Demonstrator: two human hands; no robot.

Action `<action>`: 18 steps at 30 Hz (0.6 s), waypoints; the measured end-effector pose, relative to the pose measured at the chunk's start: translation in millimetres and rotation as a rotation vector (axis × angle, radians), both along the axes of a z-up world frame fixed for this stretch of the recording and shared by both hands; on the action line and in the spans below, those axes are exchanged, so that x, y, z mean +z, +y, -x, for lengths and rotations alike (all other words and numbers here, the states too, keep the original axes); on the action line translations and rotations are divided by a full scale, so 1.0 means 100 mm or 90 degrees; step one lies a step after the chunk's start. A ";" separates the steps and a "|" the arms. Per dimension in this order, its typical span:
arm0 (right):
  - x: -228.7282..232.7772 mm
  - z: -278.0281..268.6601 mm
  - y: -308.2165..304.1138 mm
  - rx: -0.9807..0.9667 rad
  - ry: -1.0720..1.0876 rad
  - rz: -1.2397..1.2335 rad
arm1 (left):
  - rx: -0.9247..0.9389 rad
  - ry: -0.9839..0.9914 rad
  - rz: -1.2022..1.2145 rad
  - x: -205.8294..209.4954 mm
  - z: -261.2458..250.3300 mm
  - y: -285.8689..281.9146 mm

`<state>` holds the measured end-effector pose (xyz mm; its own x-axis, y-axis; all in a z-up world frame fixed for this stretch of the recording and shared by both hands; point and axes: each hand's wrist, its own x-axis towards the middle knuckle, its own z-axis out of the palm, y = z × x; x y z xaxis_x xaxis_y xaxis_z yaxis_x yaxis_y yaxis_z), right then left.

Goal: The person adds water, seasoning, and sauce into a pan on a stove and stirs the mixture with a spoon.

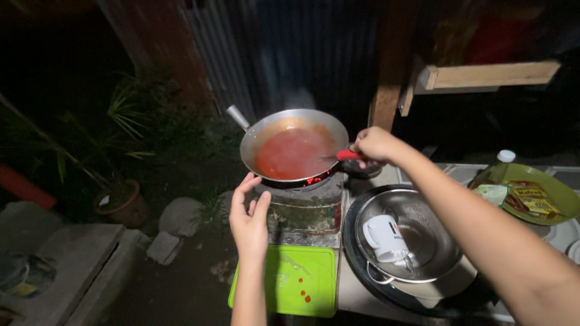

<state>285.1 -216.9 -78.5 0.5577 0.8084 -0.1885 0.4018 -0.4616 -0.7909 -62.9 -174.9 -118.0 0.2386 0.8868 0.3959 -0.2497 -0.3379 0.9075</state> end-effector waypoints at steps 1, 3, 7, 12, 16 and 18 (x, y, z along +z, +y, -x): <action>0.03 -0.05 -0.01 0.022 0.026 0.008 | -0.002 0.004 -0.002 -0.02 0.00 -0.01; 0.05 -0.06 -0.07 0.068 0.029 -0.018 | -0.008 0.010 -0.005 -0.06 -0.01 -0.01; 0.22 0.10 -0.28 0.123 -0.152 -0.109 | -0.013 -0.010 -0.005 -0.14 -0.01 0.02; 0.43 0.47 -0.70 0.201 -0.701 -0.237 | -0.013 0.013 -0.009 -0.20 -0.06 0.02; 0.31 0.52 -0.84 0.276 -0.880 -0.252 | -0.021 0.012 -0.012 -0.24 -0.17 0.00; 0.19 0.51 -0.87 0.280 -0.881 -0.244 | -0.020 0.018 -0.002 -0.23 -0.21 -0.04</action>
<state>234.4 -304.1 -59.7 -0.1809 0.8309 0.5261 0.9600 0.0330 0.2779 -41.5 -178.5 -140.7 0.2778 0.8774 0.3912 -0.2351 -0.3328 0.9132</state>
